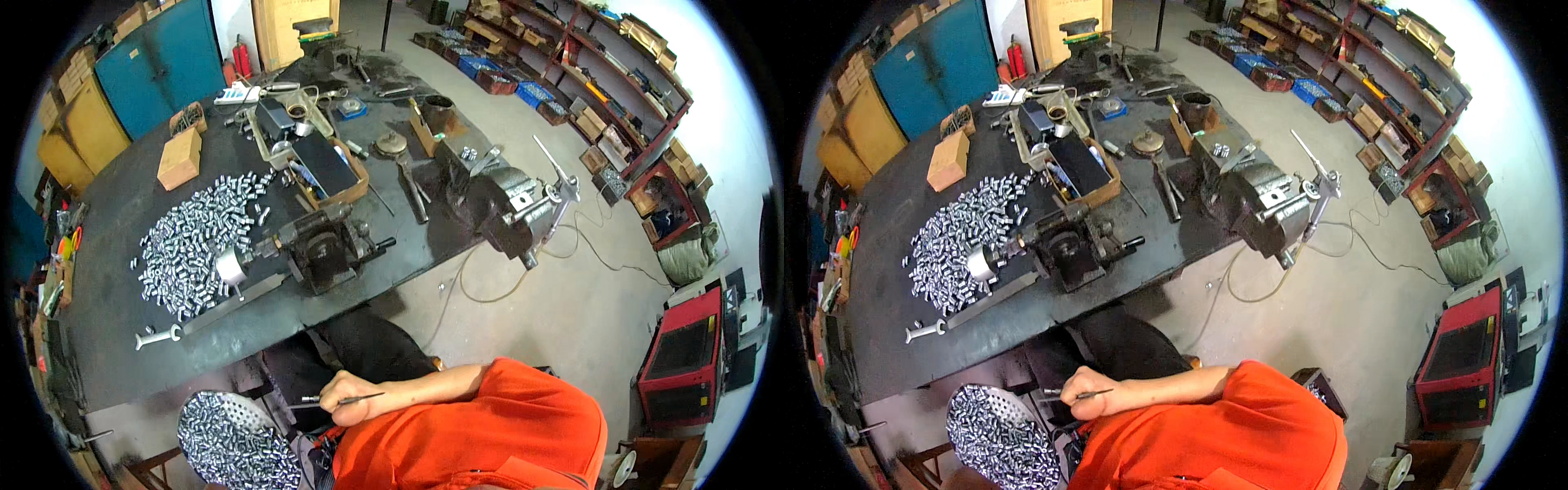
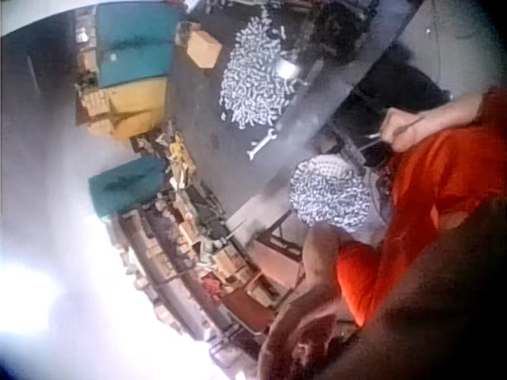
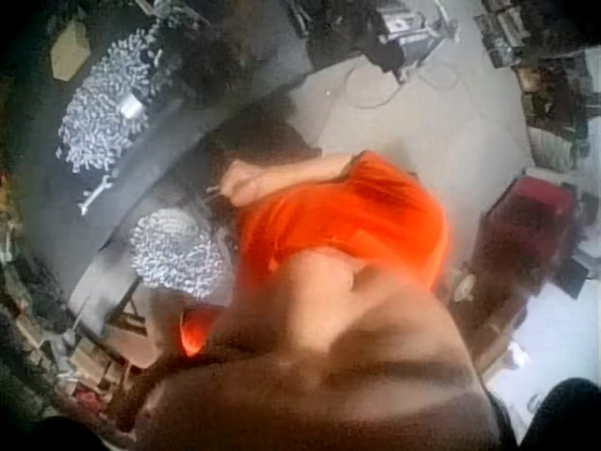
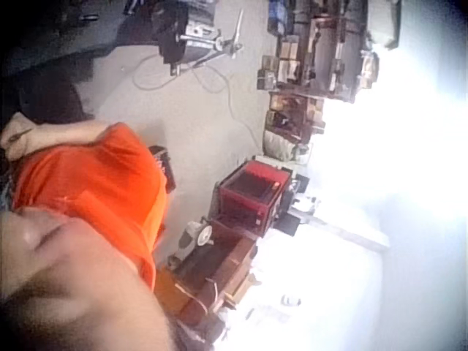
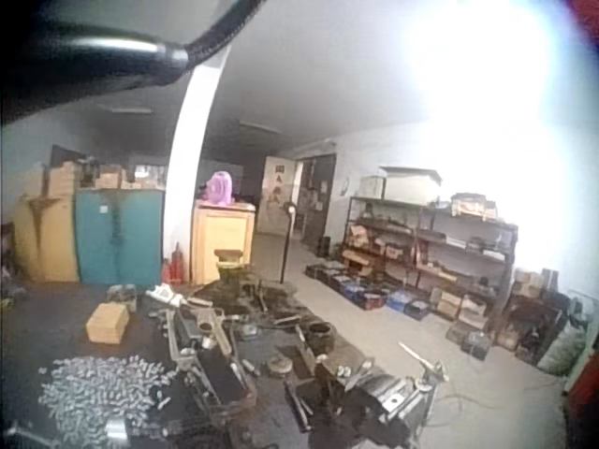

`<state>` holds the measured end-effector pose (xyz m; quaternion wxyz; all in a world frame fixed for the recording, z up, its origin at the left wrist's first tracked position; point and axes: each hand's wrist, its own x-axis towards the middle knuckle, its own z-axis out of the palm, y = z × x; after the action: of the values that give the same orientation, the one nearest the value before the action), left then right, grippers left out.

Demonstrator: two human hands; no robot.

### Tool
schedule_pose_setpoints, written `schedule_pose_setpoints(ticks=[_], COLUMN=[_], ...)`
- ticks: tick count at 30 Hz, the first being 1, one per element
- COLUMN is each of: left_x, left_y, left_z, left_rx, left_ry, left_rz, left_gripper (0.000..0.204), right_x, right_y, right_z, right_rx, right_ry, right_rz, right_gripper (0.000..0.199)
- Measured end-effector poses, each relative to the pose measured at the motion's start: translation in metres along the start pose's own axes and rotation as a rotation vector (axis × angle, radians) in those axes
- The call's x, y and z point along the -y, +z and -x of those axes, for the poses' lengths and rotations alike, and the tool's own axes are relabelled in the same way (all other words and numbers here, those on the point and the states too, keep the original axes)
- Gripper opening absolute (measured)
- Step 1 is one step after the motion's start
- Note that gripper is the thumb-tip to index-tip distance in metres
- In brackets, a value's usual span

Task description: The person picks small metal fasteners from a perforated bowl and uses a pair of pliers to manipulate them. They repeatedly pick up a fastener, squeeze it with the pliers, and place it onto a metal workbench surface. The process is repetitive and involves handling individual components one at a time.

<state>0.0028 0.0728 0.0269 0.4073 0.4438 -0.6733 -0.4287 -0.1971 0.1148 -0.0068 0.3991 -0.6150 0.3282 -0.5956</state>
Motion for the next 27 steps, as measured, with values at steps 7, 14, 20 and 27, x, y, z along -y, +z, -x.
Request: schedule_pose_setpoints(ticks=[7,14,20,27], left_x=[-0.003,-0.009,-0.031,-0.073], left_y=[-0.005,-0.023,-0.051,-0.117], left_z=[-0.014,-0.025,-0.044,-0.053], left_rx=[-0.046,-0.185,-0.346,-0.648], left_ry=[0.075,0.114,0.219,0.441], left_rz=[-0.039,-0.045,-0.041,-0.017], left_gripper=[0.036,0.035,0.035,0.035], right_x=[-0.004,-0.001,-0.008,-0.005], right_y=[-0.008,-0.009,-0.008,-0.011], right_z=[0.001,-0.004,-0.001,-0.006], right_rx=[-0.031,0.034,0.005,0.069], right_ry=[0.011,-0.016,0.002,0.041], right_rz=[0.127,0.148,0.162,0.168], right_gripper=[0.026,0.030,0.029,0.027])
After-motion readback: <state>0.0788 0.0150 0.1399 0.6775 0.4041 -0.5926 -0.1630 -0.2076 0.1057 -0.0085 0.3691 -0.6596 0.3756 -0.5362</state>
